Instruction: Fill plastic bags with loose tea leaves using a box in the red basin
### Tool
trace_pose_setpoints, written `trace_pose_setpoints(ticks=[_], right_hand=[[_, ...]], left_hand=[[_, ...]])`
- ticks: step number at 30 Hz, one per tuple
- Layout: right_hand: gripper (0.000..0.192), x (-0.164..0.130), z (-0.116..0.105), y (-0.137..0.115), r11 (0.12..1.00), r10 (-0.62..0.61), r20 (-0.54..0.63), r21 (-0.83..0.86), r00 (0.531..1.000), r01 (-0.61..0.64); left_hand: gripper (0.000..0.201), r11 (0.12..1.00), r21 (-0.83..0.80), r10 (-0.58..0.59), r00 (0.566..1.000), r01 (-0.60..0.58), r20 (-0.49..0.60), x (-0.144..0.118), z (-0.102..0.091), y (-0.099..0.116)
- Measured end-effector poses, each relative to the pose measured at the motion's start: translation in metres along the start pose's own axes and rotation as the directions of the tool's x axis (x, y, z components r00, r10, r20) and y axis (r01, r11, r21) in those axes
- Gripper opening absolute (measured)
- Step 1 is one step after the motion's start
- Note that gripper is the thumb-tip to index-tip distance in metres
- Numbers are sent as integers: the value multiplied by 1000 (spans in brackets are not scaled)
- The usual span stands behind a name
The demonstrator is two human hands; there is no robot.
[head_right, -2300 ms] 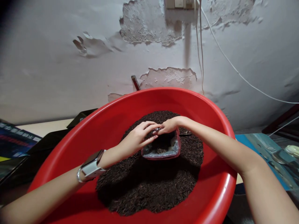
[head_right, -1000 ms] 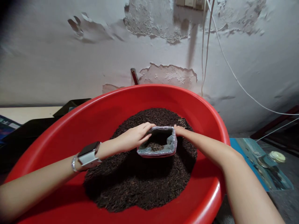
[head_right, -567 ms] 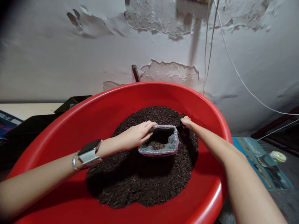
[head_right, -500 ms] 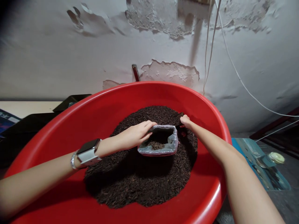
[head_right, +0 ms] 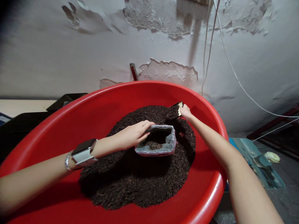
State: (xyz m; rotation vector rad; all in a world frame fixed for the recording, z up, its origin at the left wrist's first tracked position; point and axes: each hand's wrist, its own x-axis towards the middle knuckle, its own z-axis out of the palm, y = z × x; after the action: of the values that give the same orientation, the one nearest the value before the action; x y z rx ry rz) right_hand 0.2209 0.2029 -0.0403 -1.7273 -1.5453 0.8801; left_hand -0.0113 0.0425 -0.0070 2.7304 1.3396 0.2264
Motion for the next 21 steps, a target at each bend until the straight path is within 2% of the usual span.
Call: trace_pose_setpoints(ticks=[3,5,7,9,11,13,14,18,21], right_hand=[[16,-7,-3,-3,985,-135,-72,-116,988,126],[21,-12,-5,-4,928,-289,-56,-261,956,265],[27,-16,-6,-4,783,-464,35,-452,885,428],[33,-19,-7,-3,604,-565,150,-595,811,530],[37,-20,-9,-1,497,-584,237,-652,776,573],[38,-21,-9,3,446,-566,299,-673,769,590],[39,-21,-9,6,467,-533,304,-673,790,574],[36,-16,-8,17,697,-329,179,-616,927,366],[29,-8,-9,20,777,-279,73,-568,957,270]], left_hand=[[27,1000,2,-1,1000,1,-2,1,0,0],[27,1000,2,-2,1000,2,-7,1,1,-1],[28,1000,-2,0,1000,-1,-13,1,2,-2],[28,1000,-7,6,1000,-6,-14,1,3,-3],[28,1000,-13,8,1000,-9,-13,2,4,-3],[28,1000,-14,3,1000,-3,-8,2,3,-2],[28,1000,-13,-1,1000,1,-6,2,3,-1],[29,1000,5,-7,1000,7,-3,1,1,0],[28,1000,24,-5,1000,5,-10,1,1,-1]])
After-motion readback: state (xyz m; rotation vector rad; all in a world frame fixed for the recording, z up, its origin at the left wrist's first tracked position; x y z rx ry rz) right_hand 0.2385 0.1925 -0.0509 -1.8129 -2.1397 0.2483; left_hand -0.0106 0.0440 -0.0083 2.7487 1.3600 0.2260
